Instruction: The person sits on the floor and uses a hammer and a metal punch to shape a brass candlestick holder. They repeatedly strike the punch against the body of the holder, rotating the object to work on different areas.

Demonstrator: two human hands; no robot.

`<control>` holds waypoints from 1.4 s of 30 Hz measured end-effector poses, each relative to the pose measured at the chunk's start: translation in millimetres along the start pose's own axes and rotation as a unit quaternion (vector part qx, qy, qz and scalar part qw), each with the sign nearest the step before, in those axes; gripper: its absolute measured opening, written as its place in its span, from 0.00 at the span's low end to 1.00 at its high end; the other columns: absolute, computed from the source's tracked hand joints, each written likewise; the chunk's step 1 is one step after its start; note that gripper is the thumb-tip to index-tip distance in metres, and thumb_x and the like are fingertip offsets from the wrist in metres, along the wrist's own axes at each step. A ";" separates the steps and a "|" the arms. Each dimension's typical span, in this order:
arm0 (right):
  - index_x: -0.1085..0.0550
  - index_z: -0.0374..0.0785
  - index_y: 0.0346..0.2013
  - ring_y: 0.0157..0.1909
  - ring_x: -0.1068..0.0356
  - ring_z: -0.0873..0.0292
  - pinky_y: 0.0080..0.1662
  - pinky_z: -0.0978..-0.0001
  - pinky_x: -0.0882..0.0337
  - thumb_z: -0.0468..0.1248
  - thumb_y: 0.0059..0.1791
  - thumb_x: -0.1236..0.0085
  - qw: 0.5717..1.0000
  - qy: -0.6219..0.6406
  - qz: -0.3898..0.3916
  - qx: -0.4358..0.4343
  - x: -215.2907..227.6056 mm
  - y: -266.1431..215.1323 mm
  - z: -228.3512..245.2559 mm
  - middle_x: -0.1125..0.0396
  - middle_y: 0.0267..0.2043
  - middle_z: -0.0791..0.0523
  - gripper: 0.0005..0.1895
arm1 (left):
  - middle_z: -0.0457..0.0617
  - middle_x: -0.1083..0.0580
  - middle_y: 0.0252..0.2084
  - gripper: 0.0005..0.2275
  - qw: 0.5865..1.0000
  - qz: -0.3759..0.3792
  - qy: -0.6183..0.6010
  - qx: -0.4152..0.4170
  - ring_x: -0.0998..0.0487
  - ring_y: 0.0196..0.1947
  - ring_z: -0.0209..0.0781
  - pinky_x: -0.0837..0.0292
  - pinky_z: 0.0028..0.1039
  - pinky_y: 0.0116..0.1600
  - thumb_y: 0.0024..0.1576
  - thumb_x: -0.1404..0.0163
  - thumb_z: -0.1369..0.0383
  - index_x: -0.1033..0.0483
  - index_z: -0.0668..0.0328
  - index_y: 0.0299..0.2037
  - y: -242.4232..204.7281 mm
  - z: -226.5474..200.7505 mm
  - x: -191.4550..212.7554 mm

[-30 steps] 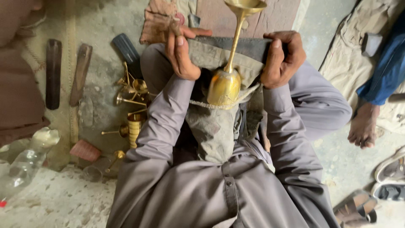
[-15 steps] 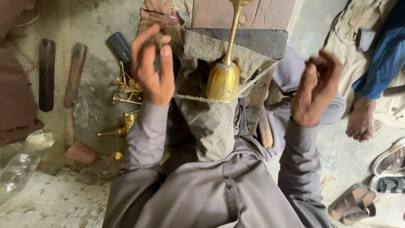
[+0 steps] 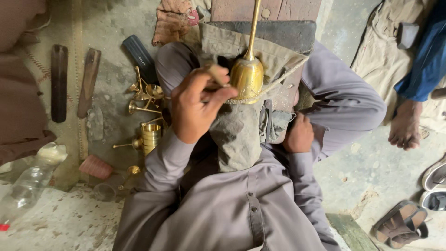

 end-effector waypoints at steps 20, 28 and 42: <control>0.34 0.30 0.61 0.50 0.30 0.49 0.52 0.61 0.30 0.21 0.47 0.45 0.954 0.078 -0.187 0.222 291.9 17.0 106.8 0.33 0.51 0.45 0.27 | 0.48 0.25 0.39 0.14 0.996 0.036 0.023 -0.072 0.18 0.37 0.44 0.22 0.33 0.41 0.62 0.39 0.68 0.26 0.60 0.55 0.3 -11.3 -32.1; 0.28 0.29 0.53 0.44 0.33 0.45 0.48 0.53 0.32 0.21 0.40 0.37 0.903 -0.114 -0.191 0.367 337.7 33.1 180.6 0.35 0.43 0.46 0.26 | 0.49 0.24 0.42 0.13 0.996 0.029 0.055 -0.067 0.20 0.38 0.48 0.25 0.35 0.42 0.64 0.40 0.68 0.28 0.60 0.53 -0.2 -8.9 -35.8; 0.35 0.21 0.59 0.49 0.29 0.45 0.49 0.60 0.26 0.16 0.45 0.44 0.918 -0.046 -0.120 0.375 349.9 34.8 189.6 0.37 0.51 0.40 0.28 | 0.51 0.28 0.37 0.12 0.994 0.076 0.063 -0.054 0.23 0.33 0.49 0.29 0.39 0.38 0.64 0.40 0.70 0.28 0.59 0.53 2.4 -4.8 -35.0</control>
Point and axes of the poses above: each hand's wrist, its own y-axis towards the middle knuckle, its own x-axis out of the back of the hand, z = x × y, the point moved 7 cm from there along y, towards the middle knuckle
